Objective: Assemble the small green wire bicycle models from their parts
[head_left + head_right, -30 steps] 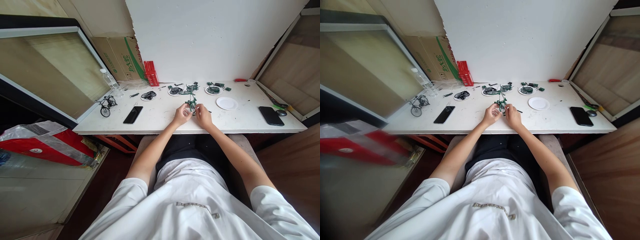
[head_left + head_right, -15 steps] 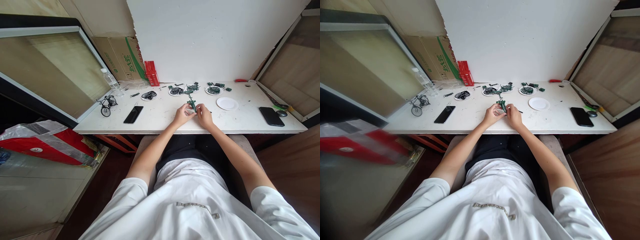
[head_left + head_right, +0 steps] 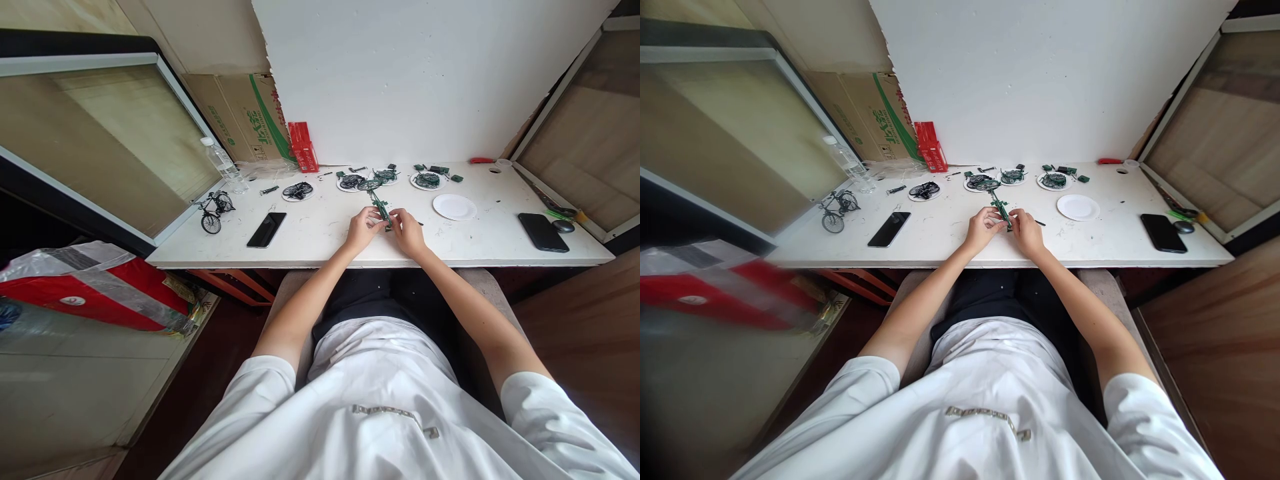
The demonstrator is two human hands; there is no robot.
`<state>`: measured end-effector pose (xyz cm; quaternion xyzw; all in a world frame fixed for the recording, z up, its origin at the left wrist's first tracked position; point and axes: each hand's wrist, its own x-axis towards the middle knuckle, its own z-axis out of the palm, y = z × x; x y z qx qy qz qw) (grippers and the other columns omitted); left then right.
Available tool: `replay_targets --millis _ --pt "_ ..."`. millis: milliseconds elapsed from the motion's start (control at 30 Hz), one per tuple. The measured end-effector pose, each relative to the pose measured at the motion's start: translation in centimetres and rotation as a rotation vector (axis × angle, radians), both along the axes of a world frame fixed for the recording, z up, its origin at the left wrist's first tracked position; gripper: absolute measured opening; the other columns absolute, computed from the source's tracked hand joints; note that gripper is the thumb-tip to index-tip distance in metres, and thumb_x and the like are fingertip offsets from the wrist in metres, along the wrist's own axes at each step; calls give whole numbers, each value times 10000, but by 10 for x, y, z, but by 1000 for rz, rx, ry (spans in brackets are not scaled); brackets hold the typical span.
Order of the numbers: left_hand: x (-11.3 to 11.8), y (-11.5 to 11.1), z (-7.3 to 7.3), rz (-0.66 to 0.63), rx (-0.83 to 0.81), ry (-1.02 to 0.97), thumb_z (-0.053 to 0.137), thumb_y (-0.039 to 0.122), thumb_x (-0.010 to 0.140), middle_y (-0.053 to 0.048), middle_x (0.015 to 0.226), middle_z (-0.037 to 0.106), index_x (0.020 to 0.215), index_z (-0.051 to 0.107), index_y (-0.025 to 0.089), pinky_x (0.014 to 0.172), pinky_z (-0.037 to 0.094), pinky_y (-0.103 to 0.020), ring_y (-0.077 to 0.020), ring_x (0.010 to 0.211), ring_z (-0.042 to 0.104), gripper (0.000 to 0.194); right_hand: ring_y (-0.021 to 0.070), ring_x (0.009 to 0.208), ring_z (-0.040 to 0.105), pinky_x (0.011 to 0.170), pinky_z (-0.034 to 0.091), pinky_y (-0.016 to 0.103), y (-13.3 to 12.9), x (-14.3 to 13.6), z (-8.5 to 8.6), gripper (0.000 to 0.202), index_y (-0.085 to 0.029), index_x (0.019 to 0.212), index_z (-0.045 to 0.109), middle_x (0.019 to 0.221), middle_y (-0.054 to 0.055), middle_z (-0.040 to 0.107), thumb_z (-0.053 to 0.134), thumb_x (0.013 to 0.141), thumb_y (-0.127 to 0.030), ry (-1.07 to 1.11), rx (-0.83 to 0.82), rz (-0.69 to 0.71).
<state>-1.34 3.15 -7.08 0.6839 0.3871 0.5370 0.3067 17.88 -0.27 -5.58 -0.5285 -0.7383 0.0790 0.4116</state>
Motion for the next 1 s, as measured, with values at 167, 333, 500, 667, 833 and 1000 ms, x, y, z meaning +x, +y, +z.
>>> replay_targets --millis 167,333,500,667,833,1000 --pt "1 0 0 -6 -6 -12 916 330 877 -83 1080 823 1222 678 212 678 609 -282 -157 691 773 435 293 974 742 859 545 394 0 1 1 333 -229 1314 626 953 85 778 404 1130 -396 44 -54 63" --pt "1 -1 2 -39 -8 -15 848 273 931 -84 1127 821 1239 651 205 667 600 -266 -144 679 780 372 295 980 729 827 523 379 -2 0 3 333 -220 1355 617 1002 95 791 443 1110 -365 -2 -40 52" --pt "1 -2 3 -38 -15 -8 833 256 934 -88 1134 828 1237 655 209 671 610 -271 -143 672 774 355 326 1087 714 791 503 370 -3 -2 3 356 -204 1392 614 1030 127 797 436 1111 -329 -82 -27 21" --pt "1 -2 2 -37 -1 -7 829 267 930 -96 1120 833 1242 672 212 659 607 -276 -146 670 766 354 333 1072 710 760 496 373 -2 -4 1 357 -199 1391 610 1075 146 793 418 1121 -334 -116 -19 -1" --pt "1 -4 3 8 48 33 834 243 895 -86 1121 836 1241 681 216 669 592 -268 -131 666 742 379 338 1089 705 735 489 370 -3 -5 1 354 -200 1381 600 1104 157 787 413 1128 -362 -142 -6 -3" --pt "1 -8 8 21 50 44 807 169 864 -75 1105 837 1231 681 203 685 581 -260 -113 650 726 390 349 1150 702 725 478 371 -6 -7 3 348 -197 1373 592 1083 152 789 417 1139 -387 -164 -6 -4"
